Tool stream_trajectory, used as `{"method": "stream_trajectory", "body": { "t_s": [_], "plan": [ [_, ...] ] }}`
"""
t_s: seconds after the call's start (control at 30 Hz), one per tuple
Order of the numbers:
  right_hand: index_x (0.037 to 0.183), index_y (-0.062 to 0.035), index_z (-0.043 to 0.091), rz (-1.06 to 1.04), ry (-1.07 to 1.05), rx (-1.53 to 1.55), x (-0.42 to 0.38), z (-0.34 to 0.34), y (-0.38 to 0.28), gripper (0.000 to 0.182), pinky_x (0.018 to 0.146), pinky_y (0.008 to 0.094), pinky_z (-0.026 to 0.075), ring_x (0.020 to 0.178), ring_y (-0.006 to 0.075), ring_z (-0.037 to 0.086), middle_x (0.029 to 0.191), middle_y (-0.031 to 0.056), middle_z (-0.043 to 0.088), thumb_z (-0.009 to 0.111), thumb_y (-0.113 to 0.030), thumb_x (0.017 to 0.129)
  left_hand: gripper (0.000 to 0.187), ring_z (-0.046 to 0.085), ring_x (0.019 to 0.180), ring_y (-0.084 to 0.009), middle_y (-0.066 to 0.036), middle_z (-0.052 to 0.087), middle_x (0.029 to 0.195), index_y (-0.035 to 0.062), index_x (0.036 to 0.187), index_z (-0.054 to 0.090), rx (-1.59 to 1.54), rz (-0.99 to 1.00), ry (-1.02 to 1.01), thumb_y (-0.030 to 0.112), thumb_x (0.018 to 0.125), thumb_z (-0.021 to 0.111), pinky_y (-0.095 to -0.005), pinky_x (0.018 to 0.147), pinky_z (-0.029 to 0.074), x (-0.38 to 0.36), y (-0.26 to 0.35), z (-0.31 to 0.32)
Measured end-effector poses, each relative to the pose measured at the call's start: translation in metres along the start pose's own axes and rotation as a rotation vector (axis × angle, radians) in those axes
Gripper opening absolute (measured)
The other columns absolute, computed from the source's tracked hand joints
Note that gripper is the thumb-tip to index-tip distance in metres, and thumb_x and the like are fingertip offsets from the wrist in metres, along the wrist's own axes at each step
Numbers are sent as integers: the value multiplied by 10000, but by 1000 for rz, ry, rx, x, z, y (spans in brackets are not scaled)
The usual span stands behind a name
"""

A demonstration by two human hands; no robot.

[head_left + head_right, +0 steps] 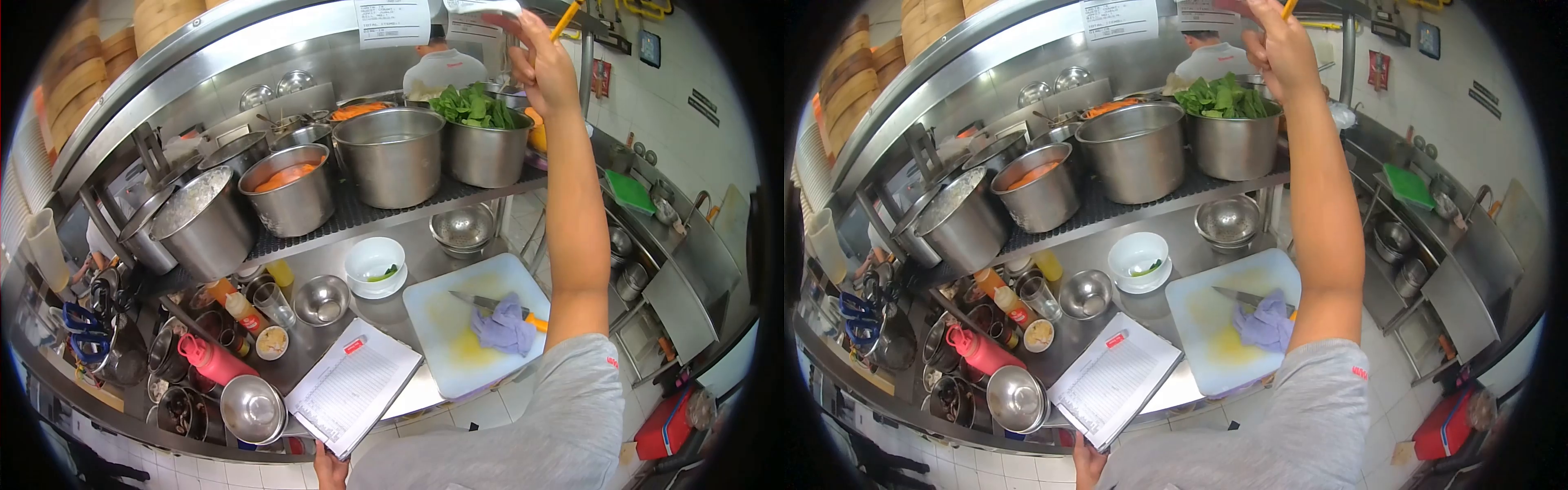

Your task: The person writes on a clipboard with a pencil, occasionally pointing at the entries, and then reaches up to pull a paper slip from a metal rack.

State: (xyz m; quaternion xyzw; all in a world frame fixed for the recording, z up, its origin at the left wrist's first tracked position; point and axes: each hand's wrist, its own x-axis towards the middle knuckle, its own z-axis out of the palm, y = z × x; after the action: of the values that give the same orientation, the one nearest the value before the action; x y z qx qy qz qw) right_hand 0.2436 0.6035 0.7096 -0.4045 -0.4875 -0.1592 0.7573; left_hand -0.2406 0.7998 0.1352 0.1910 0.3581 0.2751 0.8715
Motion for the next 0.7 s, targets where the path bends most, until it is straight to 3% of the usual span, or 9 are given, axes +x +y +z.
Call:
{"method": "stream_trajectory", "body": {
  "t_s": [0.07,0.57,0.67,0.7],
  "plan": [
    [1169,-36,523,-21,-13,26,11,0,-1,334,351,165,247,404,39,319,1037,113,640,435,-290,971,467,491,1190,-262,-60,512,1318,123,1322,428,-17,2,-18,432,981,342,-455,974,377,-2,1,4],
    [1116,-6,527,-39,22,69,6,6,0,344,362,184,275,412,40,343,1030,136,647,420,-304,980,470,496,1183,-264,-64,505,1328,114,1333,415,-13,17,-14,420,986,336,-453,963,381,-5,0,7],
    [1107,-36,566,-72,-11,36,-4,5,1,317,399,178,238,460,17,286,1091,118,635,443,-292,966,468,492,1191,-263,-59,499,1336,118,1344,407,-42,9,-16,410,983,355,-451,970,384,-7,1,12],
    [1103,-35,572,-45,-1,37,-11,6,1,316,403,174,233,455,17,282,1025,103,640,425,-282,972,467,489,1196,-263,-58,497,1339,119,1347,404,-62,4,-16,406,981,363,-451,974,385,-8,2,14]
  ]
}}
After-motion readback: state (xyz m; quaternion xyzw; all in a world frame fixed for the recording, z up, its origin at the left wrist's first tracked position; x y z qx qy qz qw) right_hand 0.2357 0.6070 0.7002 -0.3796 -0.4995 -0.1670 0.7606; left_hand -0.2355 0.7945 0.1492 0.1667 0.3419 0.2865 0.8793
